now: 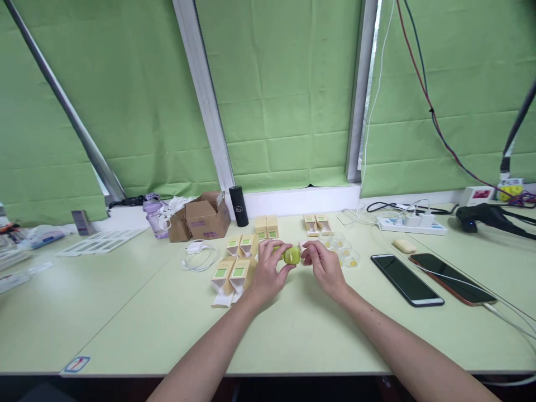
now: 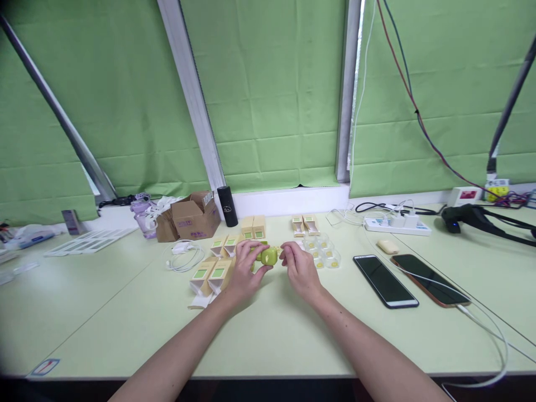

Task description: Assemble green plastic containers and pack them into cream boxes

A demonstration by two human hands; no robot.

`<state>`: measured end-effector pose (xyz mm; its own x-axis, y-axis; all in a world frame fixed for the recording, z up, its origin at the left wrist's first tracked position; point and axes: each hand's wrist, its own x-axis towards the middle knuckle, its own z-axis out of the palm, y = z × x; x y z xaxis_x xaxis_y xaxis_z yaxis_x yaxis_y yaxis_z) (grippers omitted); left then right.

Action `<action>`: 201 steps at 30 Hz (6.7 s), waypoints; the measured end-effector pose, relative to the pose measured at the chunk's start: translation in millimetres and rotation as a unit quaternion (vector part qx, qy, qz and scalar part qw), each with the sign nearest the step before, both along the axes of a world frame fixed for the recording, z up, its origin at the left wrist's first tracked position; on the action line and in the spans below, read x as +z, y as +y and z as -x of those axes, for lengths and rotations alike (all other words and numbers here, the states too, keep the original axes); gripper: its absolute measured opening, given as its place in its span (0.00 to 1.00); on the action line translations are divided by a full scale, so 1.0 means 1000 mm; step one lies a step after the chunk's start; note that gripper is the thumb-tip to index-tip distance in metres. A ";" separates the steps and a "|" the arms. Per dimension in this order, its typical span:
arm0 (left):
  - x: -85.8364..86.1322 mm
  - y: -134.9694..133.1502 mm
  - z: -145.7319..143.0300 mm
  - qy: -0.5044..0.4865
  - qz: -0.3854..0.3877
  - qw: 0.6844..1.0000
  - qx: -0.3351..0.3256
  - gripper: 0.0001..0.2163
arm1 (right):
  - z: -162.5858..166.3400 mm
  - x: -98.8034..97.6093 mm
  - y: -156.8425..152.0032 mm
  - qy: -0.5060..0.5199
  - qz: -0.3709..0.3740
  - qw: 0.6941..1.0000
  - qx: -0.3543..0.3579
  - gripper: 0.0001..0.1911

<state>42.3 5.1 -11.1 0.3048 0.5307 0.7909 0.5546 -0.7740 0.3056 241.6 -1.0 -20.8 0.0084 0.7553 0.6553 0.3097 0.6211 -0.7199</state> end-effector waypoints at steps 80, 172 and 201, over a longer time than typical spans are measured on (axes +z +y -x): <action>-0.006 0.028 0.011 -0.393 0.364 0.798 -0.276 0.30 | -0.002 -0.007 0.020 0.437 0.260 0.814 0.280 0.16; 0.006 0.004 0.003 -0.195 0.273 0.937 -0.097 0.22 | 0.003 -0.003 0.018 0.282 0.239 0.905 0.210 0.21; 0.010 0.001 0.002 -0.178 0.306 0.933 -0.066 0.22 | 0.010 0.001 0.008 0.268 0.232 0.915 0.190 0.33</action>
